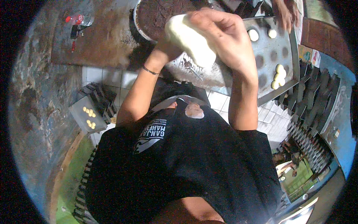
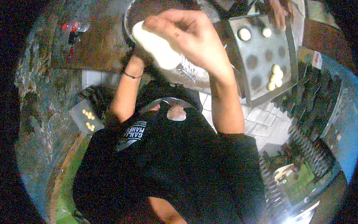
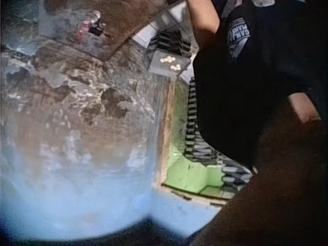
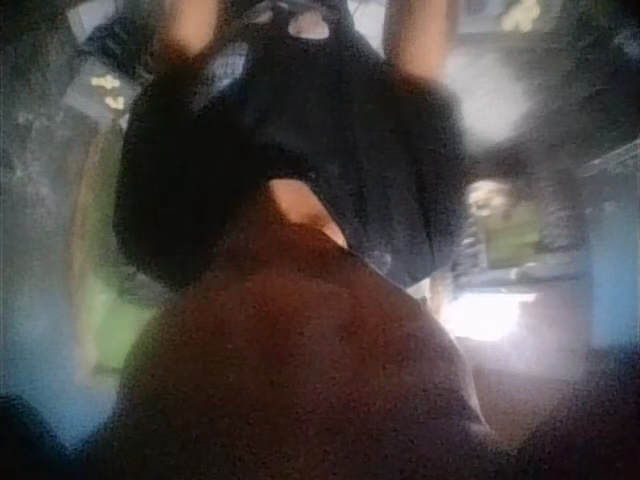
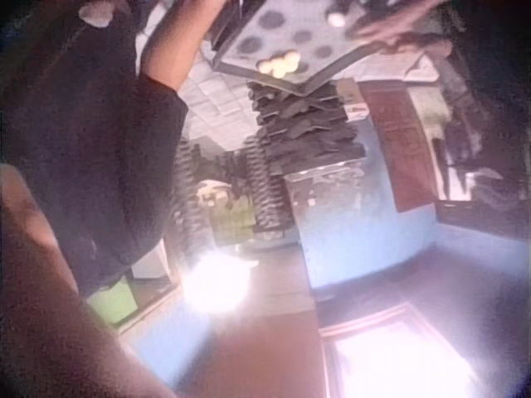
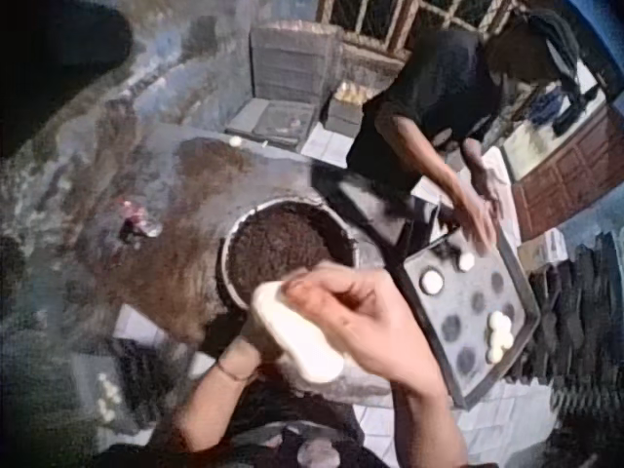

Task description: The person flattens pieces of dough, scoops dark filling into the center with a spoon, and pinches the dough closed before placing the shaped pieces onto a metal tray.

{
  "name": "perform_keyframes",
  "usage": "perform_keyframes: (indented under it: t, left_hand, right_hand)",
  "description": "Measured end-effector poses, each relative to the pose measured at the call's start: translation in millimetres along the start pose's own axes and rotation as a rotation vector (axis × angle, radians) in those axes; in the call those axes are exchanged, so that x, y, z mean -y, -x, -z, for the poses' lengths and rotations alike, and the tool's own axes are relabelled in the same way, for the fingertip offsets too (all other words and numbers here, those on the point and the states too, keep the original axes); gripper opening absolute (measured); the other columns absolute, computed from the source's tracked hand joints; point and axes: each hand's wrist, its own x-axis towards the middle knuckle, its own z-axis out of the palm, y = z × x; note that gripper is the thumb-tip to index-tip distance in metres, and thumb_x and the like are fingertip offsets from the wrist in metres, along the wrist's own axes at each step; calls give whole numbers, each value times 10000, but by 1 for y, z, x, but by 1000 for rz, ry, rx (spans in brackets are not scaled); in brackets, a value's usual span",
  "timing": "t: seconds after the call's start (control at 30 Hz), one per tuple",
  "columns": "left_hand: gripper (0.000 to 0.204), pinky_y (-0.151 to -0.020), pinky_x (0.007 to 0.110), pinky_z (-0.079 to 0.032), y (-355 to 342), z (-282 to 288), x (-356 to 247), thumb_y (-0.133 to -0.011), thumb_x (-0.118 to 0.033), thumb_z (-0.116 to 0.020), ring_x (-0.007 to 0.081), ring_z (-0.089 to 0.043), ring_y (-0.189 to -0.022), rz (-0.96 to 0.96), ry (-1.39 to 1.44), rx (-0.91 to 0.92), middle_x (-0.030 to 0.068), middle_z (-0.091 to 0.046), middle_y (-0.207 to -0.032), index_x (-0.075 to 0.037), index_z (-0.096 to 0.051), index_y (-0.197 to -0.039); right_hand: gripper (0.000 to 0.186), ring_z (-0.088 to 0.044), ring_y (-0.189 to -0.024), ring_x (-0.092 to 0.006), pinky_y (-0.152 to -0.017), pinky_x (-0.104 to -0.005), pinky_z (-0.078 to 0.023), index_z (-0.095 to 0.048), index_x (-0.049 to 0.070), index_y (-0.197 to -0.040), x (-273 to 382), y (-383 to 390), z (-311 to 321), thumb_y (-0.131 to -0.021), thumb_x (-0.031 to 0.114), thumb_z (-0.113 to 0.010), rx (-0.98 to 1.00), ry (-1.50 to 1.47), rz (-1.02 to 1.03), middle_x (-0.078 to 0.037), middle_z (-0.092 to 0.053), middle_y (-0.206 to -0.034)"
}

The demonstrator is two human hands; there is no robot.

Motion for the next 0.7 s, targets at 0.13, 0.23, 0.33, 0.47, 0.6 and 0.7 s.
perform_keyframes:
  t: [0.13,0.23,0.33,0.47,0.6,0.7]
  left_hand:
    - [829,-1130,420,-447,32,40,-33,-674,-179,-966,267,-589,-1279,146,542,59,158,-598,-1383,-14,-554,-1374]
    - [836,-1103,423,-462,58,40,-14,-686,-171,-958,287,-604,-1244,157,611,-44,160,-610,-1341,14,-522,-1376]
    - [818,-1054,429,-490,71,55,6,-736,-144,-916,293,-605,-1247,232,424,-16,184,-604,-1345,30,-475,-1403]
    - [477,-939,396,-558,74,90,37,-875,-207,-814,295,-719,-1026,492,513,-206,150,-743,-1115,58,-632,-1227]
    - [430,-902,369,-578,86,141,39,-916,-244,-772,227,-735,-962,576,795,-324,131,-750,-1103,48,-659,-1211]
    - [430,-893,355,-580,96,161,56,-918,-215,-755,216,-728,-949,660,709,-315,138,-742,-1073,50,-640,-1235]
  right_hand:
    - [557,-627,-678,-300,-660,-430,-483,-730,-43,-973,-35,4,6,-1079,459,-514,-185,598,89,-215,-605,-704]
    - [736,-661,-758,-416,-744,-471,-525,-679,-59,-886,-124,22,14,-1045,624,-458,-171,521,-295,-257,-662,-761]
    - [523,-721,-902,-444,-802,-529,-585,-709,-17,-967,-303,89,14,-987,495,-604,-32,1134,-493,-269,-718,-894]
    - [296,-691,-958,-476,-813,-534,-581,-592,23,-1225,-389,151,8,-958,148,-608,75,1126,-439,-248,-651,-1186]
    - [197,-672,-934,-480,-802,-523,-558,-587,18,-1137,-332,132,-4,-946,67,-590,52,834,-159,-236,-666,-1083]
    - [214,-661,-920,-477,-763,-542,-532,-591,40,-1157,-260,66,-5,-944,56,-595,40,789,-78,-252,-660,-1019]
